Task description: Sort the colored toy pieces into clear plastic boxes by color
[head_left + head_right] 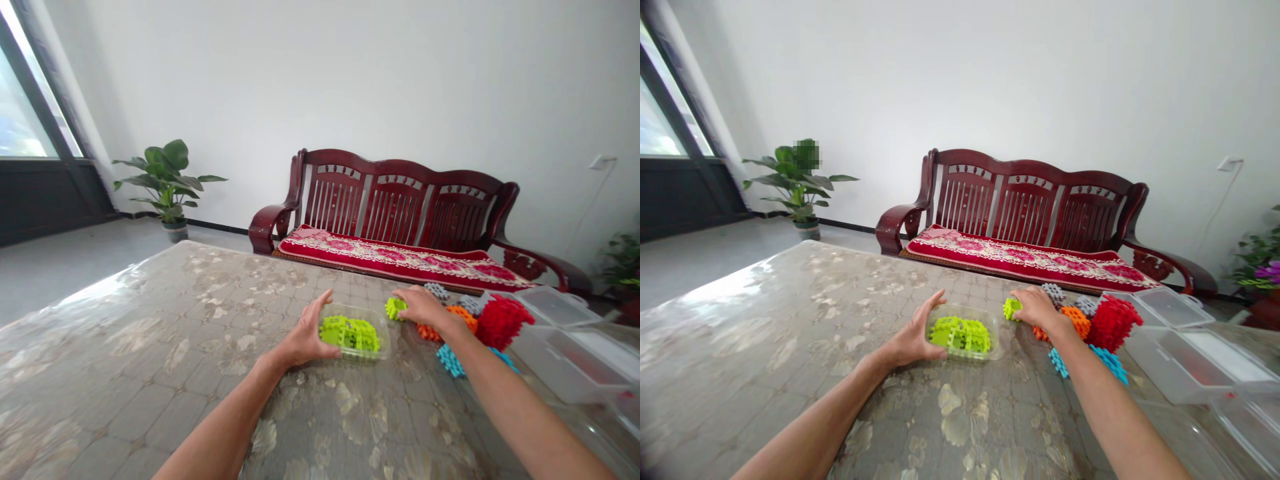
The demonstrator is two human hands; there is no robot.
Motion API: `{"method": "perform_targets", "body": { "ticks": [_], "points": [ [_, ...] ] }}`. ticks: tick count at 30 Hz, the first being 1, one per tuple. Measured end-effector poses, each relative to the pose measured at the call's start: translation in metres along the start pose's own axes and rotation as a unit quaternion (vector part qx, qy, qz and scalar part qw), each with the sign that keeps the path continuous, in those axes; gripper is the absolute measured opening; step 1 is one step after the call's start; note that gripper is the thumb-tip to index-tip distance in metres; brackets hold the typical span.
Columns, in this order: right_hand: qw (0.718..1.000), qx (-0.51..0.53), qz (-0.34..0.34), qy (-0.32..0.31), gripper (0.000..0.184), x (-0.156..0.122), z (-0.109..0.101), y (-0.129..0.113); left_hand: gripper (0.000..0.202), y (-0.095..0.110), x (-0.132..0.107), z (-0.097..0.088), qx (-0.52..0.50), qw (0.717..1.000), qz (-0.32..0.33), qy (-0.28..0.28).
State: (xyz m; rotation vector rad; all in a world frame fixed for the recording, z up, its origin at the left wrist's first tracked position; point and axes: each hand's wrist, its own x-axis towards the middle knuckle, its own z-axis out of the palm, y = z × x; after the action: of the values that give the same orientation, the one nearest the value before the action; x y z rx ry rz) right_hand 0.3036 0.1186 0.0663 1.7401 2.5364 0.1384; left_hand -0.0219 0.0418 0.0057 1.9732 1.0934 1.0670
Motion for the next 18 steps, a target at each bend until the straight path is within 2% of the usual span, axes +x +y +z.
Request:
{"method": "perform_targets", "body": {
  "ticks": [5, 8, 11, 13, 18],
  "points": [
    [0.998, 0.028, 0.027, 0.055, 0.054, -0.004, -0.002, -0.002, 0.126, -0.001, 0.0, 0.0, 0.006, 1.0, -0.002, -0.003],
    [0.992, 0.071, 0.023, 0.099, 0.054, -0.007, -0.013, -0.015, 0.127, -0.002, 0.0, 0.001, 0.005, 1.0, 0.005, -0.001],
    [0.98, 0.15, -0.021, 0.129, 0.058, -0.012, -0.027, -0.042, 0.129, -0.002, 0.0, 0.001, 0.002, 1.0, 0.006, -0.002],
    [0.97, 0.188, -0.076, 0.135, 0.06, -0.018, -0.035, -0.066, 0.13, -0.002, 0.0, 0.001, 0.002, 1.0, 0.006, -0.002],
    [0.962, 0.177, -0.183, 0.097, 0.06, -0.025, -0.039, -0.118, 0.134, -0.005, 0.0, 0.002, 0.003, 1.0, 0.014, 0.0]
  ]
}}
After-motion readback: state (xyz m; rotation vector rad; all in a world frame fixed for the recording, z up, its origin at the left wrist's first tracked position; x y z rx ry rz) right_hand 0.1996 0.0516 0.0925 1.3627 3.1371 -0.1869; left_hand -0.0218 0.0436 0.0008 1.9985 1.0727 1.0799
